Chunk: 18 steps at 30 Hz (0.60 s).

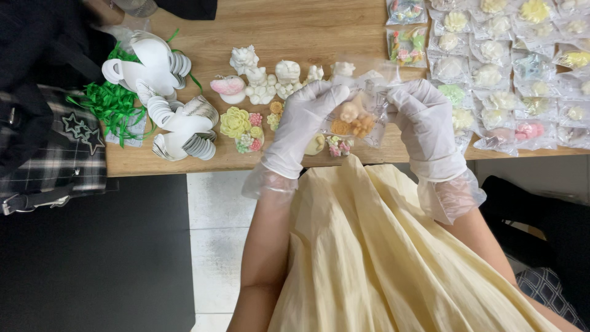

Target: The person places small, colorful, flower-shaped decorations into clear plastic bags. They handle the items one by one, arranging them inside the bags and then placing the filled bags onto a wooden table. The process is repeated for several different sets of decorations.

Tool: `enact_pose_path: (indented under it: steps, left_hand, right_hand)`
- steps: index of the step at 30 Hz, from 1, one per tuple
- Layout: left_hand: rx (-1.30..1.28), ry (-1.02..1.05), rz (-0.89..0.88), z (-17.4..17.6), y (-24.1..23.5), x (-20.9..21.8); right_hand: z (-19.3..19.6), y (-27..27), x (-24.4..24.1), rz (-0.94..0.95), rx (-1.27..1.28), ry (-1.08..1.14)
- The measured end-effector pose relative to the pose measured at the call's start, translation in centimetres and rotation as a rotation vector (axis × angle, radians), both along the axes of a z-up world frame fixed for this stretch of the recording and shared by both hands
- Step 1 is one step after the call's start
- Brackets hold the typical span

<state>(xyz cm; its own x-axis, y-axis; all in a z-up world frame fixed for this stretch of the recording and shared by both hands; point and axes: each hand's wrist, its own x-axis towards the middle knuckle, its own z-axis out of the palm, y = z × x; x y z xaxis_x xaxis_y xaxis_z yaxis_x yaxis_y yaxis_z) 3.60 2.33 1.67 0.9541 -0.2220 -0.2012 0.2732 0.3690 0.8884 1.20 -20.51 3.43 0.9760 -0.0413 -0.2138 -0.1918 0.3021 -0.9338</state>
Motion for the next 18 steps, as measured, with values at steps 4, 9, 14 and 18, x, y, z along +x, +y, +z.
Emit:
enact_pose_path:
  steps: [4, 9, 14, 18]
  left_hand:
    - [0.025, -0.044, 0.253, 0.4, -1.6, -0.9]
    - [-0.011, -0.092, 0.437, 1.4, -3.2, -1.3]
    - [0.33, -0.268, 0.401, 3.0, -2.5, -2.4]
    - [0.471, -0.366, 0.415, 4.3, -3.0, -2.8]
  right_hand:
    - [-0.5, 0.4, 0.2, -0.056, 0.11, -0.031]
    - [1.5, 2.1, 0.6, -0.131, 0.093, -0.069]
    - [7.0, 2.6, -1.2, -0.159, -0.681, -0.713]
    - [9.6, 2.7, -1.0, 0.178, -1.283, -0.848]
